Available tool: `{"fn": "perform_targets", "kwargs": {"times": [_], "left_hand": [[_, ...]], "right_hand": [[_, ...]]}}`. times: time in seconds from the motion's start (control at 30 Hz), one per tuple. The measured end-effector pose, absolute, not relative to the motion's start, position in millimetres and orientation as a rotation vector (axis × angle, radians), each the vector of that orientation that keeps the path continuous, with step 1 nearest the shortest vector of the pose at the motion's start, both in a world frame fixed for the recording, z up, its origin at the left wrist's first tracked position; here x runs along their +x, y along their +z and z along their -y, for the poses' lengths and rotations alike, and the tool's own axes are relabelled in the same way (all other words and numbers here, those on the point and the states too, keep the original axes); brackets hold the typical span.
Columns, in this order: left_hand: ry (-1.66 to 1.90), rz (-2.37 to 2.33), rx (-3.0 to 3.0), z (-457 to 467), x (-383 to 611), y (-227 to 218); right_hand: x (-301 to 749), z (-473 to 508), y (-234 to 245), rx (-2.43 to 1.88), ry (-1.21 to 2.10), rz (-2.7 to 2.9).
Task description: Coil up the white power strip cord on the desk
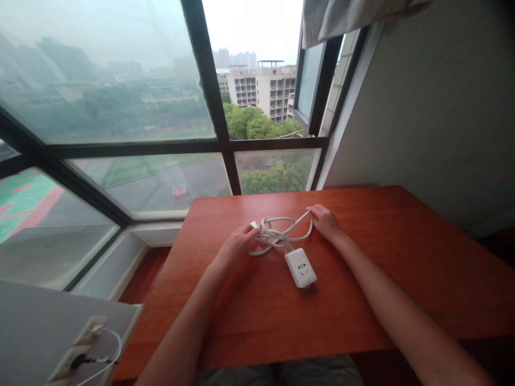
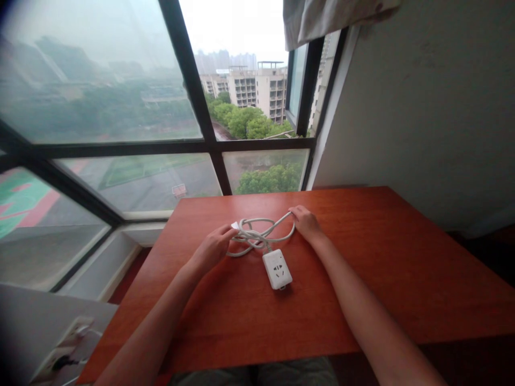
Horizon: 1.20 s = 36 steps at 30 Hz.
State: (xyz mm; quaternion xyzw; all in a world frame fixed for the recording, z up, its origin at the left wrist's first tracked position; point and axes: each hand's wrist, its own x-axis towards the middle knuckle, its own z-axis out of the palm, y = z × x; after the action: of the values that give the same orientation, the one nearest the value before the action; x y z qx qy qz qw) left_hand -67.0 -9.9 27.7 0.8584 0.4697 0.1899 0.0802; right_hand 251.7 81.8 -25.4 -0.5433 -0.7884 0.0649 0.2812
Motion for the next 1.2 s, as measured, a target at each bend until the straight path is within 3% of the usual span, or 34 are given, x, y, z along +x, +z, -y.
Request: {"fn": "perform_targets", "kwargs": {"times": [0.5, 0.83, 1.2], "left_hand": [[0.799, -1.698, 2.593, 18.8, -62.4, 28.1], [0.468, -0.77, 3.063, 55.2, -6.9, 30.1], [0.76, -1.35, 2.57, 43.0, 32.5, 21.4]], "right_hand": [[267.7, -42.4, -35.4, -1.401, 0.501, 2.007], [265.2, -33.8, -41.9, -1.433, 0.343, 1.907], [265.5, 7.3, -33.0, -1.419, 0.0, 1.991]]}}
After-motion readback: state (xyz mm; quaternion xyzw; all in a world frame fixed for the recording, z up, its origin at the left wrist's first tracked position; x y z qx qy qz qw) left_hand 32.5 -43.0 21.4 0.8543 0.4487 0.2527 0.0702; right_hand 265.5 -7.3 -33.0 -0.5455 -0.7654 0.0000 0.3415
